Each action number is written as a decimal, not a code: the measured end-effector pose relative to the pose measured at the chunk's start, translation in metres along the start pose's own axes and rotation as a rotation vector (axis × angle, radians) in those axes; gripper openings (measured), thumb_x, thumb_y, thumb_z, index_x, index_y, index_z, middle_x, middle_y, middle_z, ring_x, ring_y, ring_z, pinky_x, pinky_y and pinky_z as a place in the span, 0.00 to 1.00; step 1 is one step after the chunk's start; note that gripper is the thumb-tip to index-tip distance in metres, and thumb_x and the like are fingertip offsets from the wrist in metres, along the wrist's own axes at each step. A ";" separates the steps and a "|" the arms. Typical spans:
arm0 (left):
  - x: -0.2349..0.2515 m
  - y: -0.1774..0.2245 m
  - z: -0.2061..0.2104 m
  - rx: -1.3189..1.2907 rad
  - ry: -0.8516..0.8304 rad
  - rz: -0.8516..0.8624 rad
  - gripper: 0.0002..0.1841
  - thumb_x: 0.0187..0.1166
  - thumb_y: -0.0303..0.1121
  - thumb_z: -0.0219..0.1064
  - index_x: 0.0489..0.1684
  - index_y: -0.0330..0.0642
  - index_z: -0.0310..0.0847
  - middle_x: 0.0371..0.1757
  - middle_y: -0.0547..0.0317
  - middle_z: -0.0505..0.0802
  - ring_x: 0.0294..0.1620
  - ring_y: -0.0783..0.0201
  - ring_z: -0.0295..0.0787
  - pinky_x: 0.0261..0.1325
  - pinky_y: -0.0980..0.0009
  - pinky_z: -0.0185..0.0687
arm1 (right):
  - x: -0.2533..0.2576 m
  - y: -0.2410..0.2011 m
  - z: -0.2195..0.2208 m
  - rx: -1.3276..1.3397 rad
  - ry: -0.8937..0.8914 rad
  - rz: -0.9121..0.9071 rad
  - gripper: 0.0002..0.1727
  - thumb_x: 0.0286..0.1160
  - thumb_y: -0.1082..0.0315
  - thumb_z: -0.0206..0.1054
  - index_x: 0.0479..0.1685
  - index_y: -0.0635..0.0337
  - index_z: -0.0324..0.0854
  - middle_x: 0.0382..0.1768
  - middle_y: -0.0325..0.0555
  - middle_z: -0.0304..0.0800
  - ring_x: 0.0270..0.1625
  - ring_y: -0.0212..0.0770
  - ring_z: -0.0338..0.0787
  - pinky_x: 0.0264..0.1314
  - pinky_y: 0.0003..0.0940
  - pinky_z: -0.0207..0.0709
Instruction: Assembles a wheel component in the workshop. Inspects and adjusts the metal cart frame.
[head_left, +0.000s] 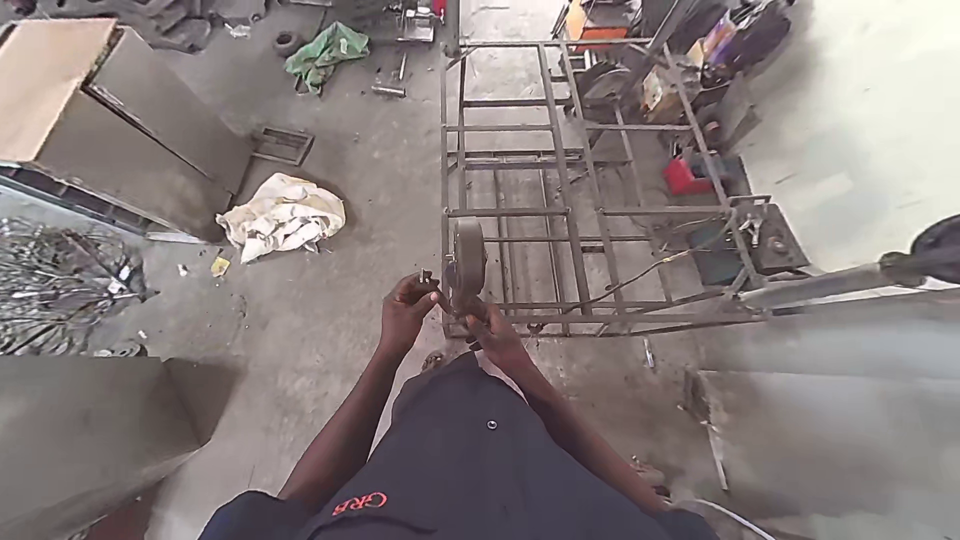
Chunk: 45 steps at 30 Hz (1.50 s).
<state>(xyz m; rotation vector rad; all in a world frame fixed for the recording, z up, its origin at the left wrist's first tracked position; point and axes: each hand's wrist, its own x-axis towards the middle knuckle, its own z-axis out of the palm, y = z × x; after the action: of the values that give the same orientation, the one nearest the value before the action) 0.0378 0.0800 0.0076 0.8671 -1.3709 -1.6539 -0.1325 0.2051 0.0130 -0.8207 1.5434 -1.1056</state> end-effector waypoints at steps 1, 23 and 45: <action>0.012 -0.002 -0.003 0.121 -0.004 0.036 0.22 0.72 0.20 0.75 0.67 0.35 0.81 0.55 0.50 0.94 0.51 0.59 0.93 0.57 0.60 0.91 | 0.000 0.004 -0.005 -0.036 0.022 -0.001 0.22 0.88 0.57 0.60 0.70 0.63 0.73 0.50 0.51 0.90 0.41 0.42 0.95 0.42 0.40 0.92; 0.092 -0.038 -0.018 0.455 -0.316 0.291 0.20 0.68 0.27 0.82 0.59 0.37 0.87 0.55 0.53 0.94 0.46 0.63 0.94 0.53 0.63 0.93 | -0.032 0.066 -0.005 -0.079 0.277 0.232 0.17 0.82 0.58 0.63 0.55 0.63 0.82 0.41 0.49 0.91 0.37 0.43 0.93 0.43 0.43 0.90; 0.108 -0.049 -0.016 0.452 -0.422 0.371 0.20 0.72 0.24 0.77 0.63 0.29 0.84 0.57 0.47 0.95 0.54 0.61 0.95 0.64 0.62 0.91 | -0.033 0.071 0.002 -0.012 0.423 0.264 0.17 0.83 0.59 0.63 0.57 0.65 0.81 0.44 0.51 0.91 0.39 0.43 0.94 0.45 0.41 0.91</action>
<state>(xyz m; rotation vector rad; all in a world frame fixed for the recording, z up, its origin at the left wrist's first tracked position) -0.0031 -0.0194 -0.0448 0.4657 -2.1094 -1.2967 -0.1203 0.2593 -0.0420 -0.3848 1.9448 -1.1184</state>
